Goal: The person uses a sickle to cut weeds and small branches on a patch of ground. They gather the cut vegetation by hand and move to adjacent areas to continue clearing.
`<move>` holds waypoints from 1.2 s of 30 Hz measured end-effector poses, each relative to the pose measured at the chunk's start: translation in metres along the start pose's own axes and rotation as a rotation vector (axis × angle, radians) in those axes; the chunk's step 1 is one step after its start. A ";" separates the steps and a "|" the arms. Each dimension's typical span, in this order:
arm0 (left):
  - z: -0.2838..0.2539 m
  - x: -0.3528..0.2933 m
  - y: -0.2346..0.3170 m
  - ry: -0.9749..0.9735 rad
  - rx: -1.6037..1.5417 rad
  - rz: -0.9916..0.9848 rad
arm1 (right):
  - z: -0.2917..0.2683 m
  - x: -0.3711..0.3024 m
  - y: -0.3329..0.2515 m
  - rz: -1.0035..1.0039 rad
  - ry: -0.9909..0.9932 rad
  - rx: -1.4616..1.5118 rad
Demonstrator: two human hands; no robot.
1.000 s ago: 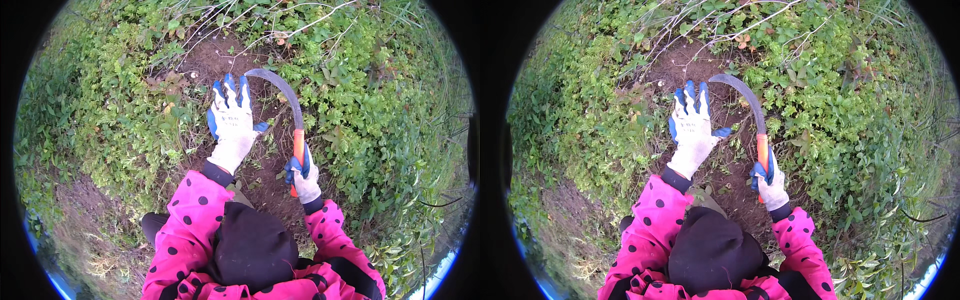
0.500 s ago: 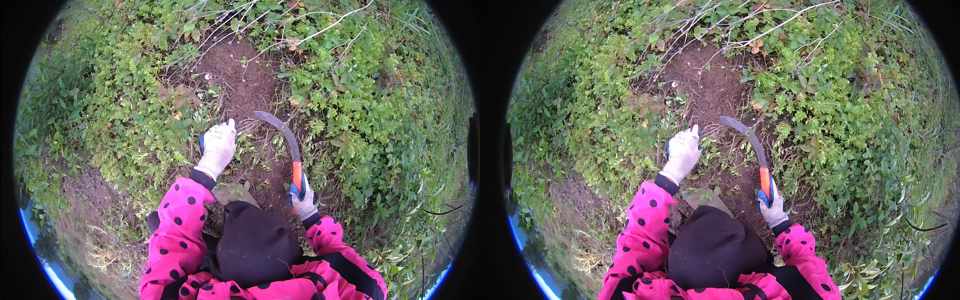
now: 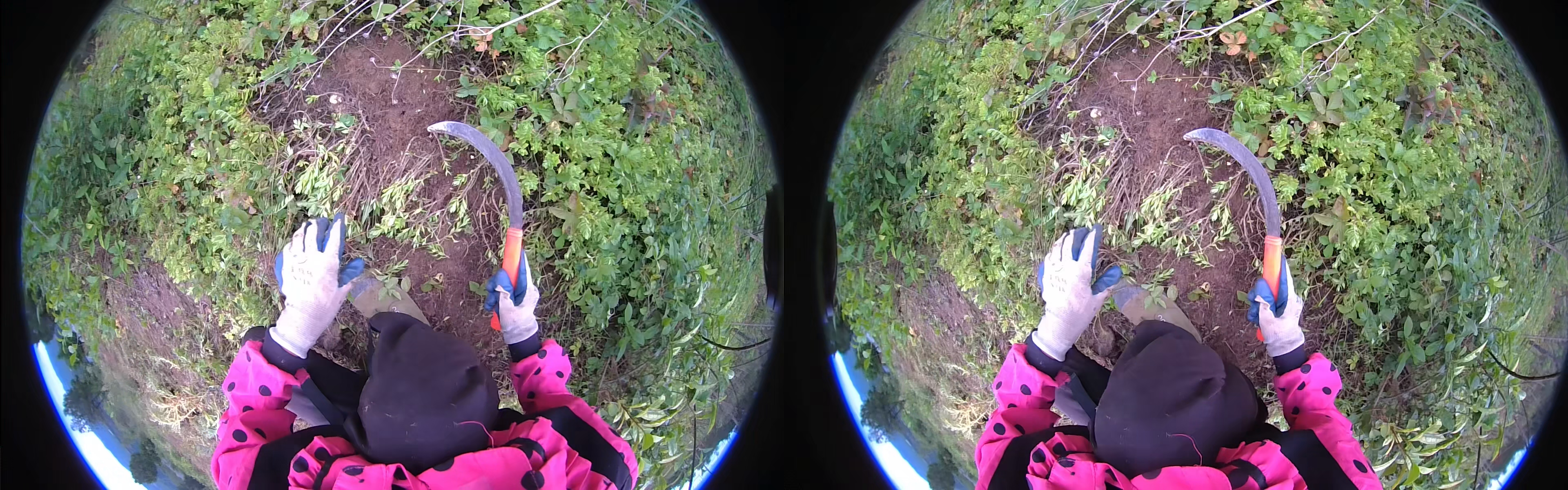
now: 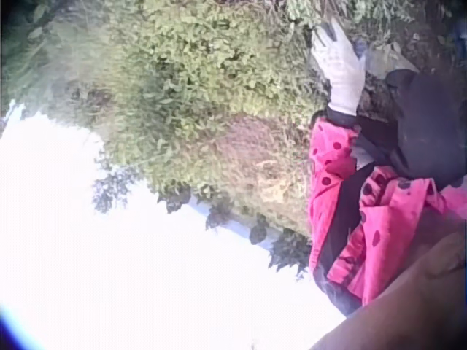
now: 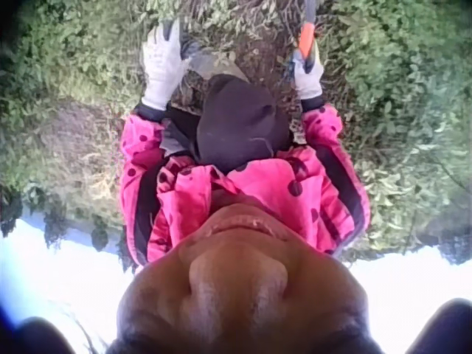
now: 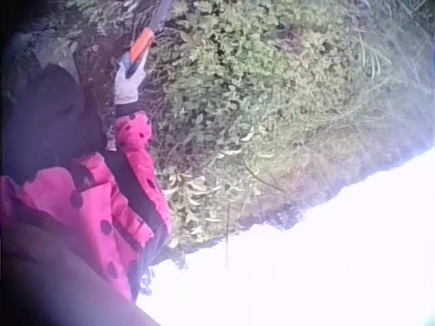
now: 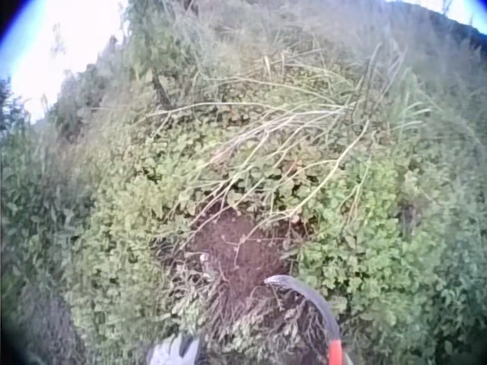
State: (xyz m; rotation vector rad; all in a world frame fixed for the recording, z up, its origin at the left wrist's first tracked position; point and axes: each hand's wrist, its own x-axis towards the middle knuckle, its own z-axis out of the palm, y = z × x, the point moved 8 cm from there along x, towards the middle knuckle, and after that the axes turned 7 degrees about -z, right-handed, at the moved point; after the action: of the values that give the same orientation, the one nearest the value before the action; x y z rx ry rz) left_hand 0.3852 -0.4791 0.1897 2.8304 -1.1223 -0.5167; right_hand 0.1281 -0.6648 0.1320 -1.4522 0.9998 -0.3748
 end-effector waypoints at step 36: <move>-0.025 0.023 0.018 0.398 -0.241 -0.118 | 0.061 0.048 -0.002 -0.131 -0.034 -0.203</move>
State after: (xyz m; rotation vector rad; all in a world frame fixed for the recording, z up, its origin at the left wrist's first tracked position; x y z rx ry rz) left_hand 0.3973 -0.5099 0.2100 2.6342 -0.7679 -0.0743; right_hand 0.2016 -0.6618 0.1073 -1.7073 0.9384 -0.3498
